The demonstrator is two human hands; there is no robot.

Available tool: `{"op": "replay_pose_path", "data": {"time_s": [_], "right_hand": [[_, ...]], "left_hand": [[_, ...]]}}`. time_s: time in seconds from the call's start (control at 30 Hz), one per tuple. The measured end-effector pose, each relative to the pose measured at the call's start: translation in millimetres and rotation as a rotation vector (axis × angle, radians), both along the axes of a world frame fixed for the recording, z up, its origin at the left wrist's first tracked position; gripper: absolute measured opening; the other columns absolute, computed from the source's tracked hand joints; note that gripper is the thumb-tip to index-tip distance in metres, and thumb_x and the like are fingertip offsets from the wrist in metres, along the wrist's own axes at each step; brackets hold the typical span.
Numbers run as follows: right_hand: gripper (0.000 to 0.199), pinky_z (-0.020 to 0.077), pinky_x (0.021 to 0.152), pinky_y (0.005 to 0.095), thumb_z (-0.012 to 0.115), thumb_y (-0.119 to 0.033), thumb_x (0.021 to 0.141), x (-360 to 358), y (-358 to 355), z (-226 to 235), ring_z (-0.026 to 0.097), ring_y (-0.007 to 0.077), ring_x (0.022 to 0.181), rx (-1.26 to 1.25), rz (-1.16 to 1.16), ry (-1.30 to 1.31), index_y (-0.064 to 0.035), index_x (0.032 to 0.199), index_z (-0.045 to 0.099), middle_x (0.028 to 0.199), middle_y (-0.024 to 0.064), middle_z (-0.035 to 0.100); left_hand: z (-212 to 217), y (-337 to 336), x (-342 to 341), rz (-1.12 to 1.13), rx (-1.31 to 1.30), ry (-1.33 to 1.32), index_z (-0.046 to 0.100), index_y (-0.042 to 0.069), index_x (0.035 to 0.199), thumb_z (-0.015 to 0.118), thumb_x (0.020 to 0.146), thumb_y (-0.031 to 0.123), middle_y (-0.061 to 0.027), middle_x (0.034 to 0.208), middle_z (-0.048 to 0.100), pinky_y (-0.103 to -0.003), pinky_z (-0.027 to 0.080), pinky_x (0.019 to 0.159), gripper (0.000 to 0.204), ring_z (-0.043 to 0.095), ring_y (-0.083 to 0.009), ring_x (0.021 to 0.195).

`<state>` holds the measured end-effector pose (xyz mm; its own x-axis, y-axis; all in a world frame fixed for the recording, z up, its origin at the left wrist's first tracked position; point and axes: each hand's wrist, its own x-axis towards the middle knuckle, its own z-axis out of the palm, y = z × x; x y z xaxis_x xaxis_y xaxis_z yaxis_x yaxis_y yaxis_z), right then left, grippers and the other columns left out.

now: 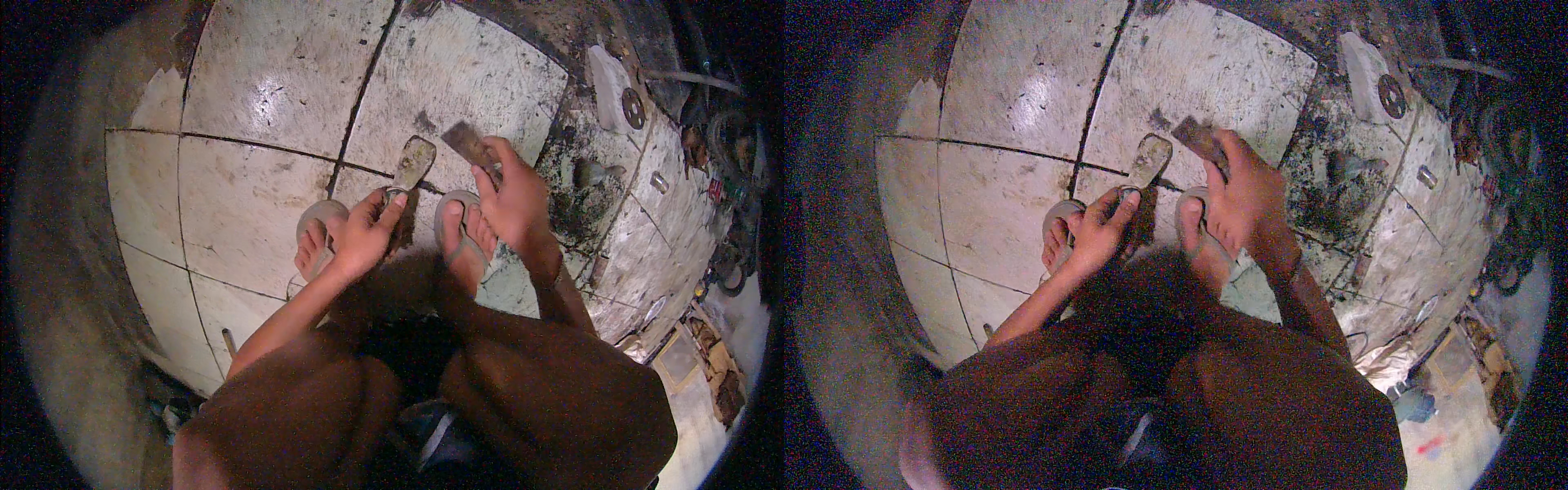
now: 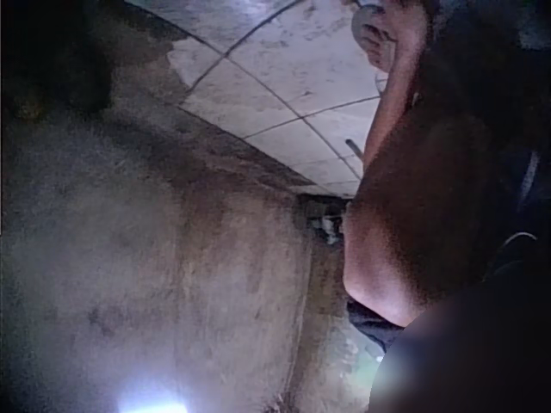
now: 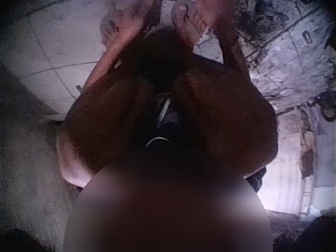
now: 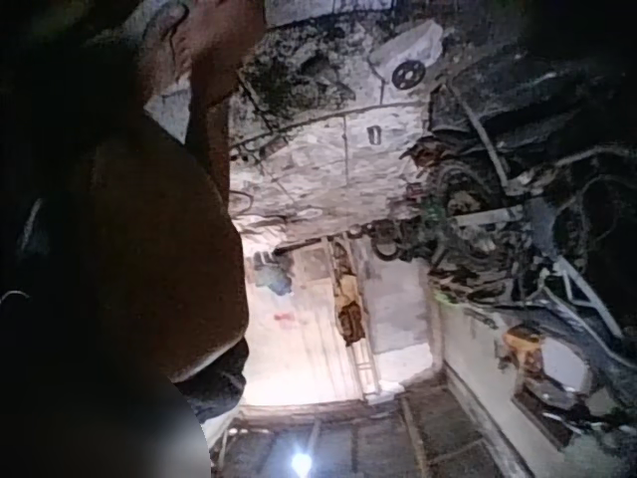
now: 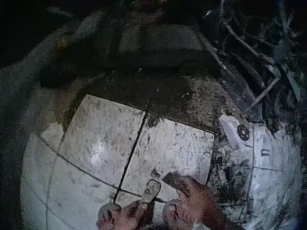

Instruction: The person scrapes grout lines between floor tiles using a metal scraper held in the right hand while stabilizing with the left hand. The person remains crouched over the tiled floor throughout the clip.

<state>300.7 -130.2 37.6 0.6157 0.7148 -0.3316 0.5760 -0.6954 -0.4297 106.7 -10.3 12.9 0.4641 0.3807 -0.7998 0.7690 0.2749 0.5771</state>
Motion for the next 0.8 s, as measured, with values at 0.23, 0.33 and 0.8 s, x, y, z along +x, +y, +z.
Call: {"op": "replay_pose_path", "data": {"time_s": [0.23,0.33,0.8], "right_hand": [[0.049,0.0542,0.087,0.0439,0.063,-0.009,0.09,-27,-9,-35,0.063,0.0355,0.104,0.172,0.175,0.032,-0.0174,0.138,0.058,0.113,0.0134,0.06],[0.053,0.0537,0.086,0.0448,0.064,-0.013,0.091,-36,-3,-36,0.059,0.034,0.108,0.108,0.25,-0.046,-0.0212,0.143,0.056,0.115,0.0119,0.056],[0.04,0.0548,0.085,0.0461,0.069,-0.023,0.093,-42,-4,-39,0.064,0.0384,0.101,0.093,0.13,0.117,-0.0231,0.133,0.064,0.118,0.0148,0.055]], "left_hand": [[-14,-11,-7,-0.034,0.028,-0.085,0.052,-0.009,0.132,0.055,0.102,0.051,-0.0249,0.115,0.064,-0.038,0.041,0.098,0.067,0.058,-0.0307,0.111],[-22,-9,-9,-0.079,-0.072,-0.057,0.05,-0.01,0.14,0.053,0.102,0.055,-0.0297,0.13,0.063,-0.038,0.039,0.11,0.076,0.06,-0.0354,0.125],[-25,-15,-9,-0.028,0.16,-0.116,0.059,-0.012,0.117,0.057,0.103,0.042,-0.0253,0.088,0.069,-0.041,0.052,0.075,0.056,0.067,-0.029,0.082]]}}
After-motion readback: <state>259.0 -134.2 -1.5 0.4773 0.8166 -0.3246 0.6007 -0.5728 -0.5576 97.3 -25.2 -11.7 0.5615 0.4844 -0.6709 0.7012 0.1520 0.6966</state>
